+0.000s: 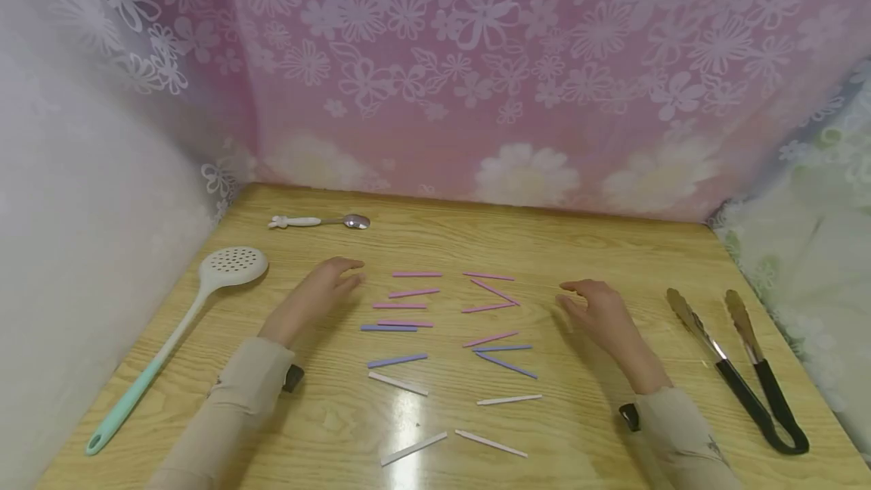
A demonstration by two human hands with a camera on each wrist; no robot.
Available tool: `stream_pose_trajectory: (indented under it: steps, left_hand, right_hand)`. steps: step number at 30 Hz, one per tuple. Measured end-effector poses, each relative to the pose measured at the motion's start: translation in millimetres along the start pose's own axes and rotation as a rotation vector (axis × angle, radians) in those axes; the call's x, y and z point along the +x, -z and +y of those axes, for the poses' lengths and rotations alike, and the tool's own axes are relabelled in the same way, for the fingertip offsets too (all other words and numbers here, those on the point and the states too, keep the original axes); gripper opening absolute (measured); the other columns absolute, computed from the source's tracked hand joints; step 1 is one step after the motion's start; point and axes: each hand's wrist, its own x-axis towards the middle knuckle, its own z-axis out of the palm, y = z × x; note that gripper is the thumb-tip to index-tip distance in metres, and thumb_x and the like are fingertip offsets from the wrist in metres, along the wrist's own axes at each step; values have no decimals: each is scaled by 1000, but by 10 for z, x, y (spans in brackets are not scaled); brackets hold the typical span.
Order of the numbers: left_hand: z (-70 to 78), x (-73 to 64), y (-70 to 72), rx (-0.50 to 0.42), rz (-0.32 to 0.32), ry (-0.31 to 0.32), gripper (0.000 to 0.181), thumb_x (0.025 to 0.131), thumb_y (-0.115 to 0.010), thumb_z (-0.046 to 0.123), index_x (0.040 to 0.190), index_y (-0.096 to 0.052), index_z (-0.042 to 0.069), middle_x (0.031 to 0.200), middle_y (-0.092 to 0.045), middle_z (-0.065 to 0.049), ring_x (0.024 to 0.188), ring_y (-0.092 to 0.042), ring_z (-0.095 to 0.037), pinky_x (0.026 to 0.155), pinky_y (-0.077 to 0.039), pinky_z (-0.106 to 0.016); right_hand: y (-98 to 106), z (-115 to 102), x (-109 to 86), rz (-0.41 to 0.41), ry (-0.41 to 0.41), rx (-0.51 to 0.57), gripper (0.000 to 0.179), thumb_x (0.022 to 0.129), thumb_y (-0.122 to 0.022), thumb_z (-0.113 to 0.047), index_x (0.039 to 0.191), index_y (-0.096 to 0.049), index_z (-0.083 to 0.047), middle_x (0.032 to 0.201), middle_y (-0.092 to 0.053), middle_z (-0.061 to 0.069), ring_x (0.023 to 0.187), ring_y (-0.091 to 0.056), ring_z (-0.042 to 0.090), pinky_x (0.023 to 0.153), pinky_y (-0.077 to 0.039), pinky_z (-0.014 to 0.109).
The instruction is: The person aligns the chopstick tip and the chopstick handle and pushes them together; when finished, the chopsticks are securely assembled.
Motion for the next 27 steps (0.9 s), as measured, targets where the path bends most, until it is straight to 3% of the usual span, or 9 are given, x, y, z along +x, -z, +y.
stream_pose_trajectory:
  steps: [4,8,13,20,27]
  left_hand:
    - [-37,131,-38,-57,-46,-21,39,100,-50,21,129,-54,-4,131,-54,-22,121,-49,-38,101,-41,-51]
    - [-51,250,-81,-77,-70,-69,36,100,-51,19,126,-56,-5,125,-59,-20,112,-55,-33,97,-45,-47]
    - [10,378,-133,-97,-118,-98,34,99,-53,16,125,-57,-5,122,-61,-18,109,-58,-30,96,-47,-44]
    - [128,572,-246,-81,-164,-98,30,97,-55,12,122,-59,-5,119,-63,-16,109,-59,-28,96,-47,-40]
    - [165,670,-344,-111,-190,-86,27,96,-57,10,119,-61,-3,114,-64,-14,104,-61,-24,93,-50,-36]
  right_hand:
    - [-101,-22,97,-93,-74,79,24,89,-66,-12,105,-67,6,100,-67,24,90,-62,38,76,-51,53]
    - [-215,-23,191,-104,-63,112,22,88,-67,-11,101,-68,6,95,-68,20,85,-62,35,72,-52,49]
    - [-306,-48,322,-181,-70,137,24,91,-65,-14,105,-68,5,102,-68,20,92,-61,33,77,-52,48]
    - [-490,-93,557,-236,-75,212,21,91,-64,-11,104,-68,5,97,-68,17,87,-63,29,77,-53,44]
    - [-627,-131,711,-281,-43,224,21,90,-65,-10,104,-68,5,95,-67,15,89,-63,28,81,-53,44]
